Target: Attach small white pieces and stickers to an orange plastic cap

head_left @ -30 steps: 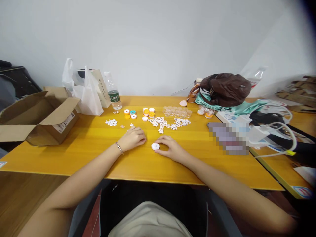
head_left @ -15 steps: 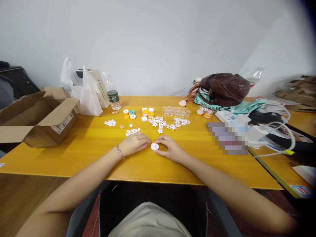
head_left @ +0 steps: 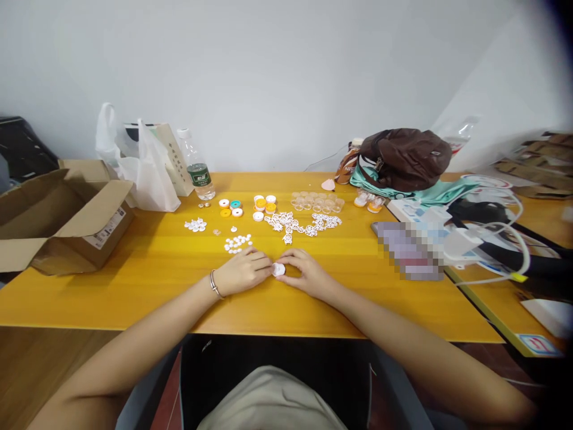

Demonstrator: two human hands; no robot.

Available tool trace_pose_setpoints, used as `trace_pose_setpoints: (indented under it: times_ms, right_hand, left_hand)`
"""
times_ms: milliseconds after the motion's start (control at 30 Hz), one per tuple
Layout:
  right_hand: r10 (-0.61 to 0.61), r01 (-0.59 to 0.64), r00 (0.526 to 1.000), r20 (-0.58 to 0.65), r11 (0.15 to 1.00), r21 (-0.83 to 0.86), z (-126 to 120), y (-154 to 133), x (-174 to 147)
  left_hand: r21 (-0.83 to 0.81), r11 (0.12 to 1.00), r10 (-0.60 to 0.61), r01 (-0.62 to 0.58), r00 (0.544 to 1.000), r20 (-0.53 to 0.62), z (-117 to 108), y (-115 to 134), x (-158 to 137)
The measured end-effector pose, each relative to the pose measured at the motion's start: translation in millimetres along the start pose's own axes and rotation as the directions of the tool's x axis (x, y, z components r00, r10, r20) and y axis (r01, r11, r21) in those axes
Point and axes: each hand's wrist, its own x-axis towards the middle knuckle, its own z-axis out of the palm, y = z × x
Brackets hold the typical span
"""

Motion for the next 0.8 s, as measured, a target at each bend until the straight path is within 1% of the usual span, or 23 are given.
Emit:
trace_pose_setpoints:
  times_ms: [133,233,300,367,433,467,533,600,700,800]
  right_hand:
    - [0.022,-0.022,1.000,0.005,1.000,0.000,0,-2,0]
    - [0.037,-0.037,0.999,0.009,0.999,0.011,-1,-3,0]
    - [0.045,-0.046,0.999,0.012,0.999,0.013,-2,-4,0]
    - [0.052,-0.053,0.998,0.023,0.999,0.011,-3,-5,0]
    - [0.057,-0.058,0.997,0.044,0.998,0.008,-4,-6,0]
    - [0.060,-0.060,0.997,0.055,0.998,0.006,-5,-6,0]
    - [0.065,-0.065,0.995,0.071,0.998,0.001,-5,-7,0]
    - [0.070,-0.070,0.995,0.073,0.998,-0.005,-6,-8,1]
    - [0.072,-0.072,0.995,0.075,0.997,-0.004,-7,-8,2]
    - [0.072,-0.073,0.995,0.074,0.997,0.008,-8,-9,2]
  left_hand:
    - [-0.061,0.998,-0.022,0.022,1.000,-0.002,0,3,0]
    - [-0.166,0.982,-0.093,0.089,0.996,-0.014,-4,1,-2]
    - [-0.228,0.960,-0.171,0.162,0.985,-0.021,-10,-5,-6]
    - [-0.269,0.929,-0.266,0.253,0.964,-0.010,-17,-16,-11]
    - [-0.304,0.892,-0.339,0.334,0.940,0.041,-22,-30,-17]
    - [-0.322,0.875,-0.356,0.361,0.931,0.077,-23,-37,-20]
    - [-0.361,0.844,-0.375,0.396,0.918,0.129,-21,-48,-23]
    - [-0.399,0.819,-0.384,0.412,0.911,0.153,-15,-55,-22]
    - [-0.425,0.806,-0.367,0.412,0.911,0.185,-3,-57,-14]
    - [-0.418,0.804,-0.354,0.423,0.905,0.234,3,-55,-4]
